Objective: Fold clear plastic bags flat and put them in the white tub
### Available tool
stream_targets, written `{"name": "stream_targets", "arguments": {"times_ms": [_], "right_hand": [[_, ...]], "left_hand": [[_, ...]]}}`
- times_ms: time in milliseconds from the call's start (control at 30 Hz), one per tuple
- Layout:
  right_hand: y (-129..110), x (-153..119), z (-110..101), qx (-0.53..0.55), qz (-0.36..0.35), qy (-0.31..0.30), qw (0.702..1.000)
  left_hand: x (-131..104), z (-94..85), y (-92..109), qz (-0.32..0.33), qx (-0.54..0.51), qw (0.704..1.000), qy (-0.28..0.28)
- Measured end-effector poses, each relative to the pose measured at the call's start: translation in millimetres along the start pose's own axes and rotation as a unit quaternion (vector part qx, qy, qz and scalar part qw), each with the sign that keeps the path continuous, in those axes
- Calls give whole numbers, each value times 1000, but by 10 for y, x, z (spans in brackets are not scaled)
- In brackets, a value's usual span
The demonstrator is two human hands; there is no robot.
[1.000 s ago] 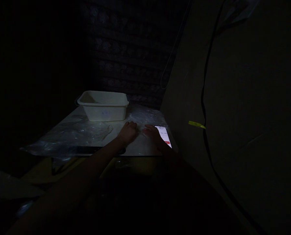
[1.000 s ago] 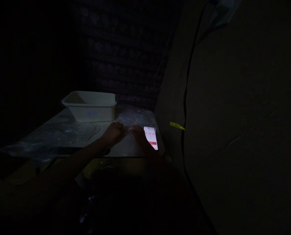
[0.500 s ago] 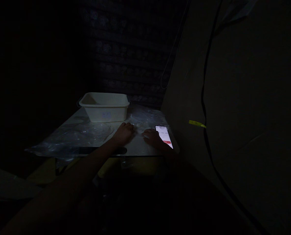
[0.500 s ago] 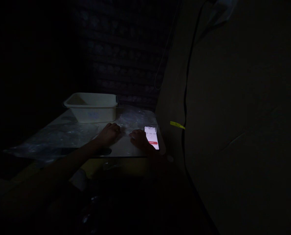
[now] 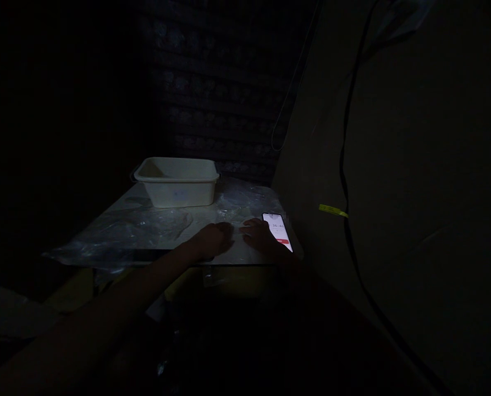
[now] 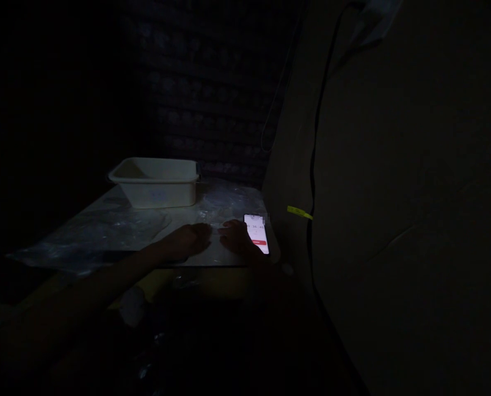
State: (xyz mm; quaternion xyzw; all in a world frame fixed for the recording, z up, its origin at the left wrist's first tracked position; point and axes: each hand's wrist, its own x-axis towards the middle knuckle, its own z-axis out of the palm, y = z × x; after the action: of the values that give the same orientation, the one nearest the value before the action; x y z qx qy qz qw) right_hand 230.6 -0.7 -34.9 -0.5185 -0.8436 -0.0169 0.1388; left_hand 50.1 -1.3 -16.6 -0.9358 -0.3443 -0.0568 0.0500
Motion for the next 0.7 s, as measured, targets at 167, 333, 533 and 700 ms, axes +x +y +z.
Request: {"name": "stream_targets", "arguments": {"times_ms": [167,333,533,700], "right_hand": [[-38,7,-54,-22,-7,-12,1000],[-73,14,-86,-39,-2,-22,999],[-89,10,-94,-67,14,-29,997],[-70,-14,-79,-81,16,-27,996]], "left_hand": [[-74,90,116,-6,38,998,-49],[-95,59,98,-15,25,998,-51],[-76,-3,100,-22,-3,999,-48],[-43,-6,100,-35,-20,999,-30]]}}
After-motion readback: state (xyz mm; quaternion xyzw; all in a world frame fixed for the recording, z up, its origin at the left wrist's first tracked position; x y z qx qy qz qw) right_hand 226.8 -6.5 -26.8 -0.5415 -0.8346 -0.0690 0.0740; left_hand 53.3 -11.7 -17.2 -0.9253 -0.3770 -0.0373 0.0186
